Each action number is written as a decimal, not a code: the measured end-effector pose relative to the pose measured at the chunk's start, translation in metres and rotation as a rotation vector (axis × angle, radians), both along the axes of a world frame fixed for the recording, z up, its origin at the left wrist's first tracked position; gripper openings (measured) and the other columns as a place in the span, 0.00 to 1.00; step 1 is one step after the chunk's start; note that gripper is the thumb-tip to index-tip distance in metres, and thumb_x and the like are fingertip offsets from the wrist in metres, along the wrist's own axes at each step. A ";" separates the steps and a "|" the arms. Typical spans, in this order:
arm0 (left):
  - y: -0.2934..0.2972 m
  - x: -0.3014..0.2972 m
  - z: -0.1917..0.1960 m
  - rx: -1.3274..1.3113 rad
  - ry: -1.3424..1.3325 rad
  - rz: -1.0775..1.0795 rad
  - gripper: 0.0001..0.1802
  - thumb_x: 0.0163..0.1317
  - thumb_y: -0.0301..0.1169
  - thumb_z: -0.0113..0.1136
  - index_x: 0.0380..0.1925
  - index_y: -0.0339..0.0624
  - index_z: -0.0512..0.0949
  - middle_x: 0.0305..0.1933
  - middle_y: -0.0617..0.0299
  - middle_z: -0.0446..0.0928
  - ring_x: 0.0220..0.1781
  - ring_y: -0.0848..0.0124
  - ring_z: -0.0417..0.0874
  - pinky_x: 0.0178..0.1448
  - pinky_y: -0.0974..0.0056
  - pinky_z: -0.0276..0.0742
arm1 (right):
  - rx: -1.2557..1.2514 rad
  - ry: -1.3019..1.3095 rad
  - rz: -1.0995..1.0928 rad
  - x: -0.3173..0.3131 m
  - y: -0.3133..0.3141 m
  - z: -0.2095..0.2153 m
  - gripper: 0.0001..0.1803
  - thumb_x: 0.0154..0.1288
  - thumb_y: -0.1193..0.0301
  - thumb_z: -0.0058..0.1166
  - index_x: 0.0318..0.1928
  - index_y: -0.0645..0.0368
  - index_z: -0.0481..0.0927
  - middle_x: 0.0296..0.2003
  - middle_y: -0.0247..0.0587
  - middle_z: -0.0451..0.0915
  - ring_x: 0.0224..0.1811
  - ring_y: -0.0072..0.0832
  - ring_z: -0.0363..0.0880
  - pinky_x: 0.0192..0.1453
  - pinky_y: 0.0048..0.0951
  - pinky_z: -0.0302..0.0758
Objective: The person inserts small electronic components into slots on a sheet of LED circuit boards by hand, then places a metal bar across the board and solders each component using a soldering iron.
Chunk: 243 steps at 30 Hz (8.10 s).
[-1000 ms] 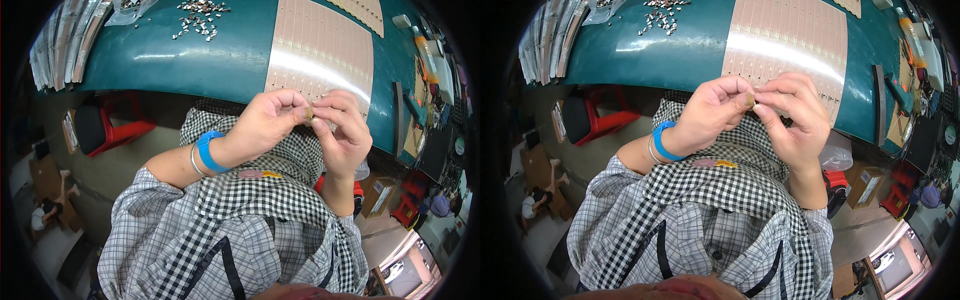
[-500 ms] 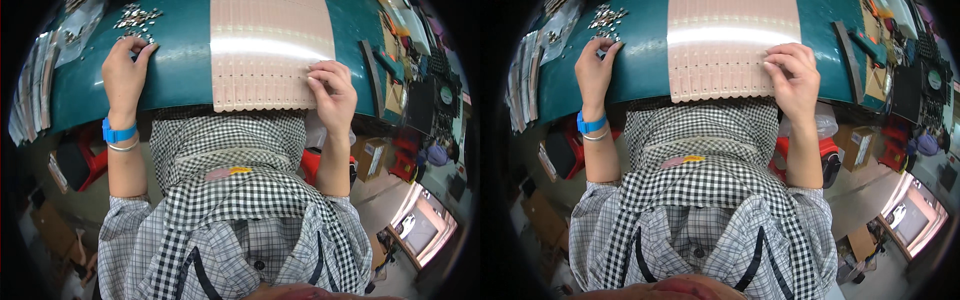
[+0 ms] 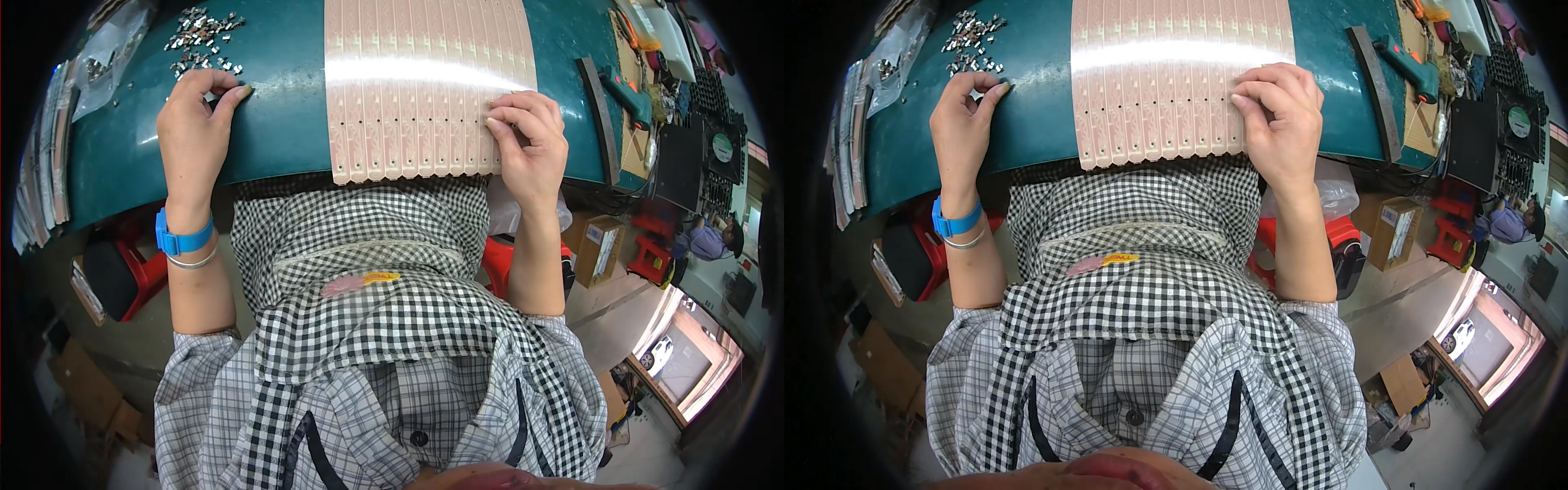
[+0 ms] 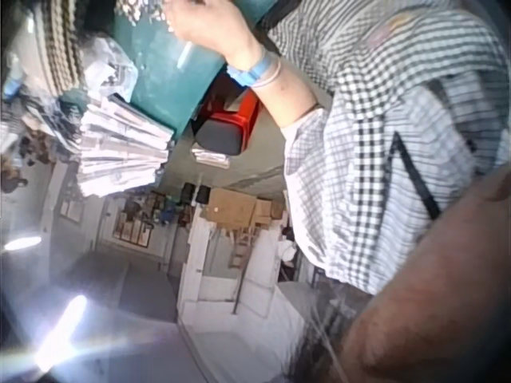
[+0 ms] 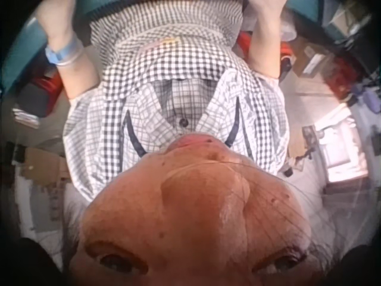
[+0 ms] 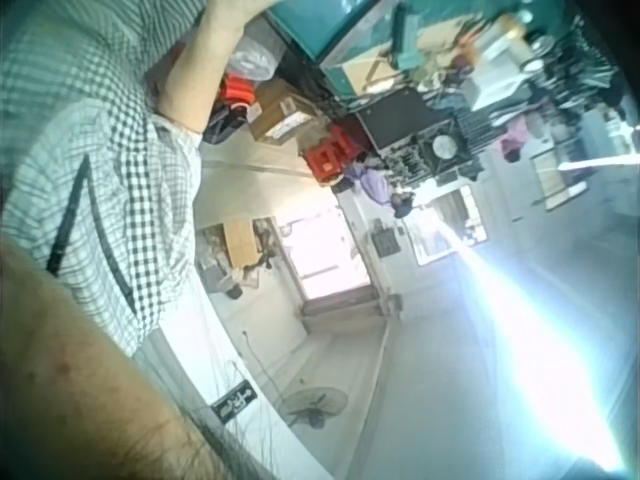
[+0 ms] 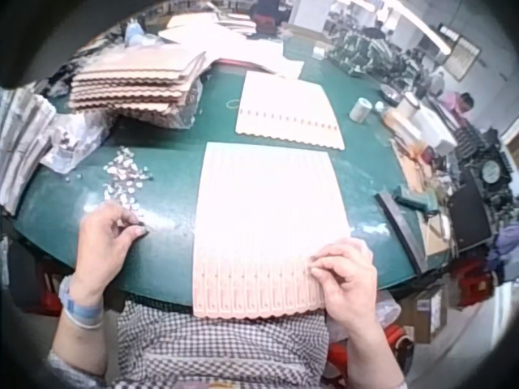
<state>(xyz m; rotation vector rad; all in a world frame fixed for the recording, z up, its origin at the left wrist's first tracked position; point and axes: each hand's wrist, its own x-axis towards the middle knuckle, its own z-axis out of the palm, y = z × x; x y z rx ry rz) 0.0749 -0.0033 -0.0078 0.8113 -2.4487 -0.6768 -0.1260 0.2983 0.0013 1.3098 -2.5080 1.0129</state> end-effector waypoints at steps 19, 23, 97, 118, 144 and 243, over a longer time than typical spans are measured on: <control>0.057 -0.003 0.036 1.010 0.372 -0.259 0.09 0.67 0.20 0.58 0.45 0.32 0.81 0.42 0.60 0.83 0.43 0.75 0.83 0.51 0.72 0.78 | 0.078 0.195 0.020 0.007 -0.004 0.013 0.05 0.49 0.75 0.67 0.29 0.55 0.86 0.36 0.29 0.84 0.49 0.33 0.77 0.60 0.37 0.63; 0.077 -0.011 0.032 1.149 0.397 -0.305 0.11 0.68 0.24 0.60 0.49 0.35 0.78 0.37 0.61 0.83 0.22 0.90 0.64 0.22 0.82 0.53 | -0.013 0.063 0.012 0.012 -0.008 0.036 0.09 0.48 0.77 0.68 0.33 0.56 0.86 0.38 0.35 0.85 0.47 0.35 0.79 0.56 0.35 0.69; 0.075 -0.011 0.033 1.337 0.345 -0.399 0.11 0.66 0.21 0.59 0.48 0.35 0.81 0.33 0.69 0.80 0.21 0.89 0.59 0.22 0.78 0.49 | -0.156 -0.179 0.154 0.027 -0.030 0.039 0.06 0.54 0.78 0.65 0.35 0.58 0.87 0.36 0.36 0.85 0.43 0.31 0.80 0.52 0.32 0.72; -0.023 -0.010 -0.005 -0.177 0.076 -0.097 0.07 0.58 0.26 0.67 0.36 0.40 0.84 0.36 0.63 0.82 0.29 0.70 0.76 0.34 0.68 0.72 | -0.034 -0.023 0.028 0.015 -0.021 0.003 0.06 0.46 0.78 0.69 0.27 0.56 0.86 0.34 0.31 0.83 0.45 0.32 0.78 0.56 0.33 0.67; 0.006 -0.011 0.007 0.382 0.302 -0.098 0.08 0.62 0.25 0.64 0.41 0.40 0.85 0.31 0.72 0.82 0.23 0.86 0.68 0.29 0.74 0.67 | 0.036 0.298 0.065 0.020 -0.028 0.000 0.07 0.43 0.74 0.70 0.25 0.52 0.85 0.31 0.26 0.83 0.45 0.32 0.77 0.59 0.38 0.60; -0.018 -0.002 0.008 -0.162 0.166 -0.029 0.09 0.55 0.28 0.70 0.36 0.41 0.86 0.34 0.61 0.82 0.29 0.72 0.78 0.34 0.68 0.73 | -0.044 0.009 0.215 0.029 -0.053 0.029 0.07 0.48 0.83 0.62 0.30 0.62 0.81 0.35 0.39 0.83 0.45 0.39 0.78 0.50 0.36 0.74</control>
